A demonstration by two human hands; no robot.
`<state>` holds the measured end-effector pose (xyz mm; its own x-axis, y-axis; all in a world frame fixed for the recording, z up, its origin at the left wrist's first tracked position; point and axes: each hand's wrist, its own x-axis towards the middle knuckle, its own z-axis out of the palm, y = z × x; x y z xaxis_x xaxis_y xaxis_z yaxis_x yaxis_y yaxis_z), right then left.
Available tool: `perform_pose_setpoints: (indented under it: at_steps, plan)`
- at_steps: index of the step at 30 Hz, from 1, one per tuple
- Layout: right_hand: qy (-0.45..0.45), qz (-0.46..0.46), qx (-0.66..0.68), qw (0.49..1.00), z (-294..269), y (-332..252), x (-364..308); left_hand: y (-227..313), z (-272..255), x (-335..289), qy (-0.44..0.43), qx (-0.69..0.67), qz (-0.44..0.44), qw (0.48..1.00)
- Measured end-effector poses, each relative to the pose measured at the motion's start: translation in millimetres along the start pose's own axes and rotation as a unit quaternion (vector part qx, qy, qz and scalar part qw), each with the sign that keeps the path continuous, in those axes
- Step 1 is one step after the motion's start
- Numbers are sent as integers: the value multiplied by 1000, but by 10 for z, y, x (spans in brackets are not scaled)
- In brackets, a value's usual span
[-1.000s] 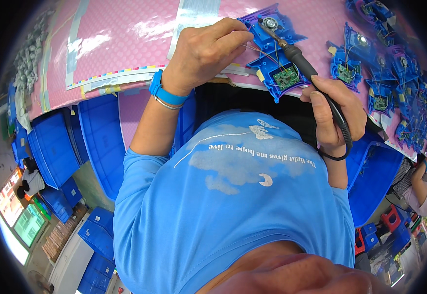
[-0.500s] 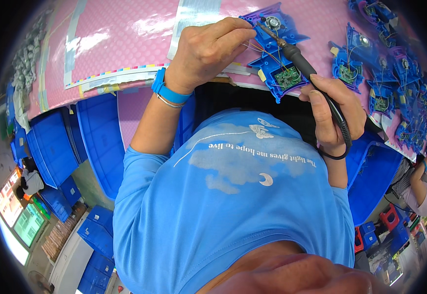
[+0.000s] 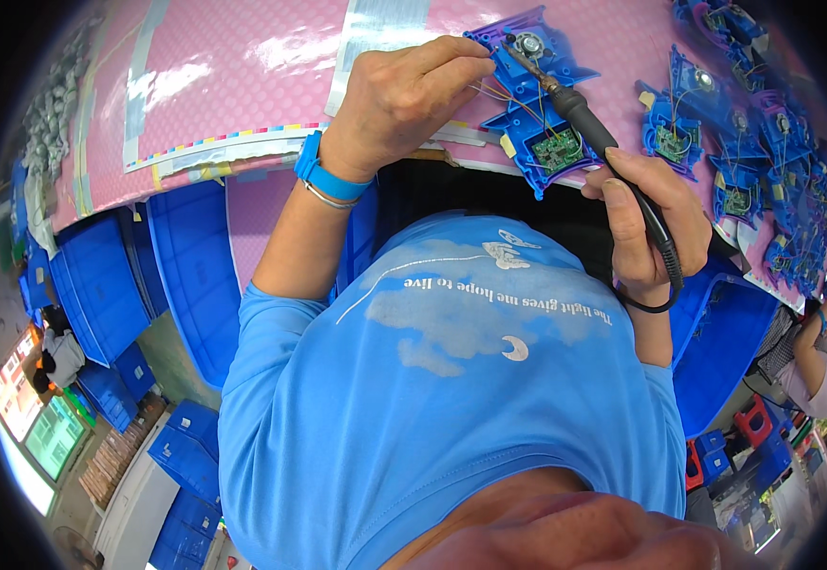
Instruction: Soldering components onto electronic circuit boards at a workbench.
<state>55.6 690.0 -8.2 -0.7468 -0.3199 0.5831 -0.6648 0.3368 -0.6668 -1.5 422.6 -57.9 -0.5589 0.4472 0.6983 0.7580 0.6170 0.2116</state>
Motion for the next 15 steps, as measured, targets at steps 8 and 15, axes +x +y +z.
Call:
perform_pose_setpoints:
  at_steps: [8, 15]
  plan:
    - [40, 30, 20, 999, 31, 5, -10, -16, 3, -5, -1, -3, 0, 1000]
    - [49, 5, 22, 999, -29, 12, -7, -2, -3, -46, 11, -3, -8, 1000]
